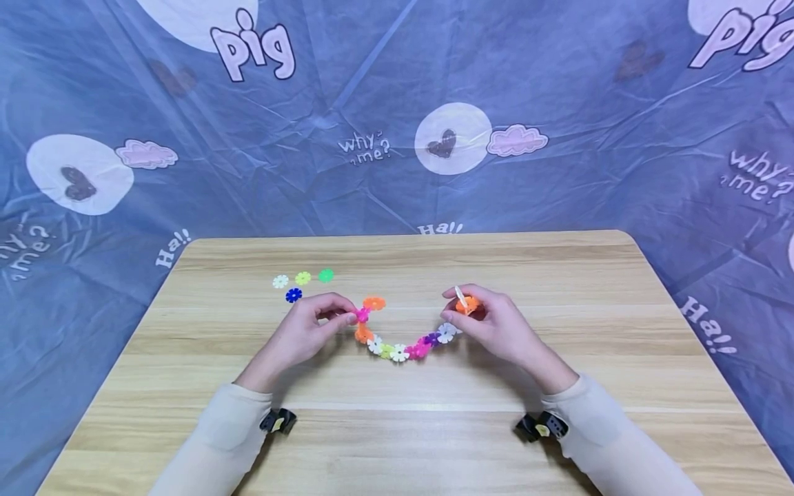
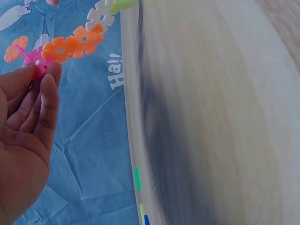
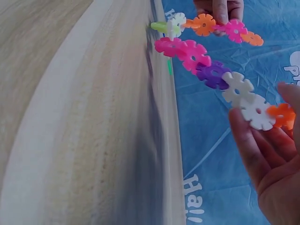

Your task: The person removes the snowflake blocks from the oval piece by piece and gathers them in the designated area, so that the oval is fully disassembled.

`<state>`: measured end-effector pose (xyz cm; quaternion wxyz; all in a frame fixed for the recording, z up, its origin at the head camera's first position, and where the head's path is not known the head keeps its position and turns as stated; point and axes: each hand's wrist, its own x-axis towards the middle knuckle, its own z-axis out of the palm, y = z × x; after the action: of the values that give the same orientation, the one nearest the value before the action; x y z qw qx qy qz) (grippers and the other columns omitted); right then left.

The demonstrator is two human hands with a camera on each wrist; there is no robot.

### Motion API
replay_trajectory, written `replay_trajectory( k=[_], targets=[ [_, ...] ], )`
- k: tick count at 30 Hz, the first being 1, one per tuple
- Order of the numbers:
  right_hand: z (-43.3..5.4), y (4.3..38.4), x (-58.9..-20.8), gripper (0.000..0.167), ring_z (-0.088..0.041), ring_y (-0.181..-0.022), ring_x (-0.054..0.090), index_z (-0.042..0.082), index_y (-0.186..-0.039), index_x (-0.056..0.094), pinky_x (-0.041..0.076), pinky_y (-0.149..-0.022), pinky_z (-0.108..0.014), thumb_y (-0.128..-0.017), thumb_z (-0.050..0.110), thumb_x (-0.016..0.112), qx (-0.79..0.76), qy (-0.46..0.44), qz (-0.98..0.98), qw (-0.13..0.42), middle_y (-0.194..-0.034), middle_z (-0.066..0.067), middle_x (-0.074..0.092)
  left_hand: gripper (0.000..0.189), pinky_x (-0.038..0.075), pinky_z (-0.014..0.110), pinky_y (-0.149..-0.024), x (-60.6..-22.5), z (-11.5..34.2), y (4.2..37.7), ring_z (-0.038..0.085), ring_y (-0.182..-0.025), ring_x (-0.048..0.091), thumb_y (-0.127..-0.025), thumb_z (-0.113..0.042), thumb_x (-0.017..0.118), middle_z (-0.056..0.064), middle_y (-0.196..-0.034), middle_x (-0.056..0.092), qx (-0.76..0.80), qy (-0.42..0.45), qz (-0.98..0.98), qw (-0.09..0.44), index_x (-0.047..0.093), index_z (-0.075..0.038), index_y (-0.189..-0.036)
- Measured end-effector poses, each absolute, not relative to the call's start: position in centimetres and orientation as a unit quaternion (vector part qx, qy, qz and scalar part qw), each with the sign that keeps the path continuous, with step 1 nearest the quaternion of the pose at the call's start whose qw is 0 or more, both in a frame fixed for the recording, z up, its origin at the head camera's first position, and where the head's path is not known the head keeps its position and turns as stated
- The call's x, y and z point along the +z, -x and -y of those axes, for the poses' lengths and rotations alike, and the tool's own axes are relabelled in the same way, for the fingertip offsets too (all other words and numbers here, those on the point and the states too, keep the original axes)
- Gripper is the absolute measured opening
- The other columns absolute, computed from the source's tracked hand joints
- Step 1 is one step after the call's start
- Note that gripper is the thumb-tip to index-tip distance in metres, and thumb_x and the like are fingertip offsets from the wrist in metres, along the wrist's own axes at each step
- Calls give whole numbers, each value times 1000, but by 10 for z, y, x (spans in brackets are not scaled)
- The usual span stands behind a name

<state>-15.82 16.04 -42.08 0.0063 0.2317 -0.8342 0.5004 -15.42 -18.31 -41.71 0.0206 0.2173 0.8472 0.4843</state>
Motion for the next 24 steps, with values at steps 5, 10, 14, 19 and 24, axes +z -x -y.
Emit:
replay_trajectory(
  k=[5, 10, 14, 19, 24],
  targets=[
    [-158, 158, -419, 27, -19, -70, 63, 8, -114, 70, 55, -59, -27, -89, 18, 77, 529, -208, 822, 37, -89, -2, 70, 8, 54, 28, -67, -418, 182, 155, 27, -84, 68, -93, -15, 72, -6, -96, 72, 482, -214, -850, 18, 73, -17, -101],
    [-157, 157, -417, 24, -18, -70, 65, 4, -109, 71, 56, -60, -27, -88, 12, 79, 536, -208, 815, 72, -89, -3, 71, 9, 53, 28, -64, -417, 178, 157, 19, -80, 67, -93, -16, 73, -8, -94, 72, 469, -221, -855, 8, 73, -18, -101],
    [-156, 157, -415, 21, -18, -71, 66, 5, -105, 72, 57, -61, -27, -86, 9, 80, 534, -220, 811, 90, -87, -1, 71, 9, 53, 29, -63, -416, 176, 158, 15, -80, 66, -92, -15, 73, -9, -95, 72, 463, -227, -857, 5, 73, -19, -101],
    [-156, 158, -413, 18, -14, -72, 66, 5, -102, 72, 58, -62, -27, -86, 8, 79, 518, -242, 813, 109, -85, 2, 71, 10, 55, 31, -65, -416, 176, 159, 14, -80, 66, -91, -11, 74, -8, -94, 71, 459, -229, -858, 1, 73, -17, -100],
    [-158, 158, -410, 15, -10, -71, 66, 6, -99, 72, 58, -63, -25, -86, 6, 79, 499, -268, 814, 130, -83, 5, 70, 10, 56, 31, -68, -415, 177, 159, 11, -81, 67, -91, -10, 74, -6, -94, 72, 461, -232, -856, -8, 73, -15, -99]
  ],
)
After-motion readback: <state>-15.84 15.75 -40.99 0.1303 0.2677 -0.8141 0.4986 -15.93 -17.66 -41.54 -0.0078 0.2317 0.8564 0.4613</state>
